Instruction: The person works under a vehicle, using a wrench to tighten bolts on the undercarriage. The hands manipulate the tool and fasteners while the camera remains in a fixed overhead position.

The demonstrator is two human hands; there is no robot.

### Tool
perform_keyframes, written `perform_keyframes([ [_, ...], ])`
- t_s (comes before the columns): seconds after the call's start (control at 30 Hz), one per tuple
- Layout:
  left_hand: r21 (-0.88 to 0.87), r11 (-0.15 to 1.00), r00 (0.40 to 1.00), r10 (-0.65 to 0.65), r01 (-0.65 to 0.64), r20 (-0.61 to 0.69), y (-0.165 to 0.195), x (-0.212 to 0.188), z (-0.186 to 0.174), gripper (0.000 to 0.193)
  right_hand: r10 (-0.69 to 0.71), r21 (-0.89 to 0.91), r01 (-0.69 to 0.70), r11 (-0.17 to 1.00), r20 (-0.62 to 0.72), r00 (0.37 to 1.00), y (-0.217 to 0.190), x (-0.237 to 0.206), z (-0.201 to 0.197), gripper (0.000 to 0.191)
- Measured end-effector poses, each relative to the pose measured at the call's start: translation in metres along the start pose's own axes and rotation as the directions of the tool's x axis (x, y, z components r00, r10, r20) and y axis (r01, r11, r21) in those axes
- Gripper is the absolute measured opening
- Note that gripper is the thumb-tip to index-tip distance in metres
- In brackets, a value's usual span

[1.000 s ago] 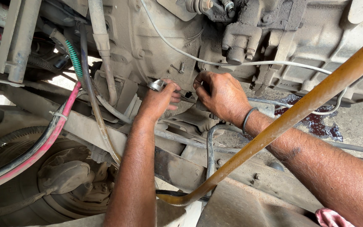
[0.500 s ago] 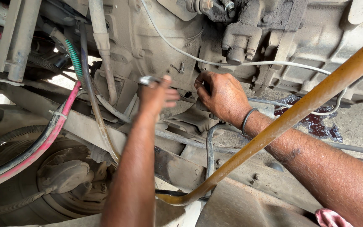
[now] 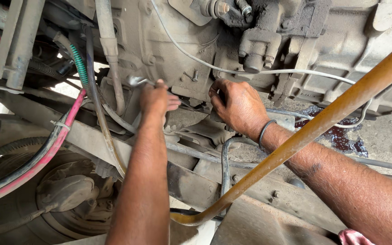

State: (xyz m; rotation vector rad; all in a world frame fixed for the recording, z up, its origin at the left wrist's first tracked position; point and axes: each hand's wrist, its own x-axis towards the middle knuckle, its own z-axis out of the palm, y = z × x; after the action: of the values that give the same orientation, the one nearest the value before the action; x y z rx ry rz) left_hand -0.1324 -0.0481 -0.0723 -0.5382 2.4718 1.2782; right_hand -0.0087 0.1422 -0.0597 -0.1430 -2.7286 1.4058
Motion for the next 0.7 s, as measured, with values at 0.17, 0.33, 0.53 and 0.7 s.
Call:
perform_keyframes([
  [0.17,0.153,0.972,0.981,0.164,-0.179,0.101,0.001,-0.007,0.008,0.039,0.006,0.024,-0.006,1.0,-0.004,1.0,0.001,0.0,0.001,0.02],
  [0.33,0.269,0.9,0.938,0.308,-0.342,0.16,0.001,-0.016,0.014,0.041,-0.01,0.015,0.01,1.0,-0.017,1.0,0.0,0.0,0.001,0.02],
  [0.53,0.277,0.847,0.885,0.393,-0.454,0.248,0.002,-0.028,0.019,0.035,0.005,0.016,-0.005,1.0,-0.002,1.0,0.0,0.0,0.0,0.02],
  [0.7,0.274,0.848,0.881,0.379,-0.453,0.282,0.002,-0.037,0.02,0.03,0.004,0.017,-0.004,1.0,0.003,1.0,0.002,0.001,0.001,0.022],
])
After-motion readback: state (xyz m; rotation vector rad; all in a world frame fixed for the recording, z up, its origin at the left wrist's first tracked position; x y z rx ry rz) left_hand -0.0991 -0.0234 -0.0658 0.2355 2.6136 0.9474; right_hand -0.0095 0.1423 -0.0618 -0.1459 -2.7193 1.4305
